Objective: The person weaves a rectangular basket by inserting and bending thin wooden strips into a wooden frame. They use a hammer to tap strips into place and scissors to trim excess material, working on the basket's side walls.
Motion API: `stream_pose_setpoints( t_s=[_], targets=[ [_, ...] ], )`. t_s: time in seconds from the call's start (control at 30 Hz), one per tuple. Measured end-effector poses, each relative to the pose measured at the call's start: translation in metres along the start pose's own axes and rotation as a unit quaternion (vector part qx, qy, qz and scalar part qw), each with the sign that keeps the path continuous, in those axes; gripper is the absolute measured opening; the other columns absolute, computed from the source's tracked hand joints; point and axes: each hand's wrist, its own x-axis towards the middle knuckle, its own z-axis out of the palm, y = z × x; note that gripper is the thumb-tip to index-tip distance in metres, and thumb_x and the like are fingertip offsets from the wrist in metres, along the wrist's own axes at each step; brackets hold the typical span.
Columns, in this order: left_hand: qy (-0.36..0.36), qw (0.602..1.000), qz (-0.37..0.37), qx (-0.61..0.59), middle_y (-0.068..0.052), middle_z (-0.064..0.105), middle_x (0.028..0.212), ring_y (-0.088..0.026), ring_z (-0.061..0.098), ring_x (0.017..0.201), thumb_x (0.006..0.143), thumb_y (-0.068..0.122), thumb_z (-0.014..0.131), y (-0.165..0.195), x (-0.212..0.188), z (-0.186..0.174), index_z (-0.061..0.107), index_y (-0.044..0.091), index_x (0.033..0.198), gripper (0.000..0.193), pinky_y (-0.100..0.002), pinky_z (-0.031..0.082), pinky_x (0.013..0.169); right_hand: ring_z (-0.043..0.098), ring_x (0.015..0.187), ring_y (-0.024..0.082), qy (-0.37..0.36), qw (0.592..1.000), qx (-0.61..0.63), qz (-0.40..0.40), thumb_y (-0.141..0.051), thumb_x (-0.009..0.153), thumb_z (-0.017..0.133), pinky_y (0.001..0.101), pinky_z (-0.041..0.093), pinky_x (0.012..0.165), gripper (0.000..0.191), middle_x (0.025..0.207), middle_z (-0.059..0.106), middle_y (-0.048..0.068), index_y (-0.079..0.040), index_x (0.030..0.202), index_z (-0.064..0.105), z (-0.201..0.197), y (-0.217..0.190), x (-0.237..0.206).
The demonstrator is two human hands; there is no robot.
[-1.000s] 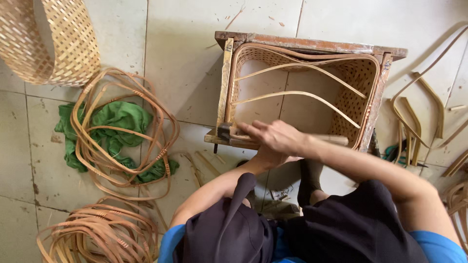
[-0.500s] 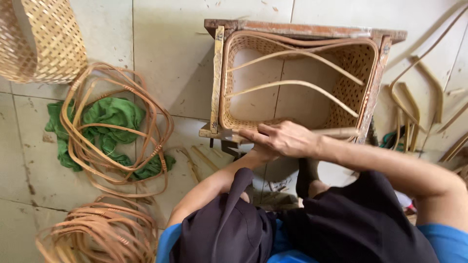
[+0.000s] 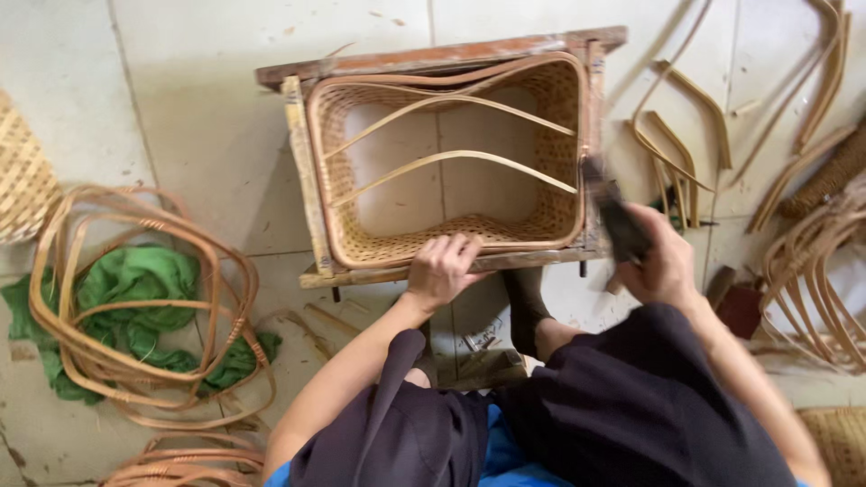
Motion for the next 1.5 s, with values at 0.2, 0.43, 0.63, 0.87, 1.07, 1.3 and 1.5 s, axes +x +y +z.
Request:
stream_pose_setpoints(
  t_s=[0.2,0.43,0.63,0.87,1.07,1.3,1.5],
  targets=[
    [0.008,1.0,-0.023,-0.016,-0.003,0.067,0.092,-0.021,0.067,0.078,0.07,0.053,0.087,0.003,0.002,0.0,0.067,0.014,0.124,0.069,-0.036,0.054,0.069,0.069,0.096,0.028,0.177,0.926,-0.007,0.332,-0.019,0.099,0.081,0.0369,0.055,0.088,0.043,0.112,0.07,0.018,-0.001,0.132,0.059,0.07,0.122,-0.143],
    [-0.017,1.0,-0.023,-0.001,-0.002,0.068,0.093,-0.02,0.066,0.077,0.067,0.054,0.087,0.002,0.001,0.0,0.068,0.017,0.118,0.066,-0.035,0.052,0.068,0.066,0.096,0.031,0.093,0.857,0.026,0.506,-0.019,0.093,0.081,0.0409,0.053,0.087,0.048,0.111,0.066,0.022,0.0,0.13,0.057,0.126,0.165,-0.21],
    [-0.001,1.0,-0.011,0.011,0.001,0.068,0.098,-0.019,0.065,0.078,0.073,0.053,0.086,0.002,0.001,-0.004,0.069,0.015,0.114,0.058,-0.036,0.052,0.07,0.064,0.096,0.033,0.11,0.905,-0.019,0.41,-0.02,0.089,0.079,0.0427,0.052,0.086,0.051,0.111,0.063,0.024,-0.001,0.13,0.057,0.129,0.152,-0.207],
    [0.015,0.998,-0.046,-0.03,-0.001,0.068,0.099,-0.022,0.066,0.081,0.074,0.047,0.088,0.024,0.004,-0.009,0.069,0.014,0.113,0.055,-0.038,0.053,0.073,0.057,0.128,0.041,0.178,0.972,-0.124,0.088,-0.003,0.098,0.07,0.0512,0.046,0.11,0.034,0.132,0.064,0.019,-0.003,0.13,0.059,0.091,0.158,-0.107],
    [0.03,0.998,-0.05,-0.038,-0.004,0.066,0.105,-0.023,0.064,0.091,0.07,0.042,0.089,0.04,0.011,-0.015,0.068,0.011,0.11,0.055,-0.038,0.053,0.08,0.057,0.117,0.038,0.099,0.968,-0.226,0.041,-0.01,0.099,0.069,0.0496,0.046,0.097,0.035,0.125,0.059,0.02,-0.003,0.131,0.059,0.071,0.214,0.047],
    [0.024,0.999,-0.032,-0.037,-0.001,0.06,0.092,-0.02,0.056,0.084,0.073,0.043,0.089,0.033,0.009,-0.015,0.07,0.011,0.109,0.051,-0.036,0.049,0.076,0.062,0.094,0.03,0.027,0.957,-0.261,0.121,-0.015,0.112,0.066,0.0441,0.046,0.077,0.012,0.101,0.067,0.013,-0.006,0.104,0.069,0.084,0.237,0.092],
    [0.024,0.999,-0.017,-0.035,-0.001,0.059,0.09,-0.02,0.055,0.083,0.075,0.042,0.087,0.031,0.006,-0.015,0.071,0.011,0.111,0.05,-0.037,0.048,0.074,0.063,0.102,0.029,0.089,0.949,-0.302,0.031,-0.012,0.099,0.071,0.0429,0.05,0.084,0.005,0.099,0.066,0.007,-0.012,0.103,0.069,0.051,0.24,0.07]
  ],
)
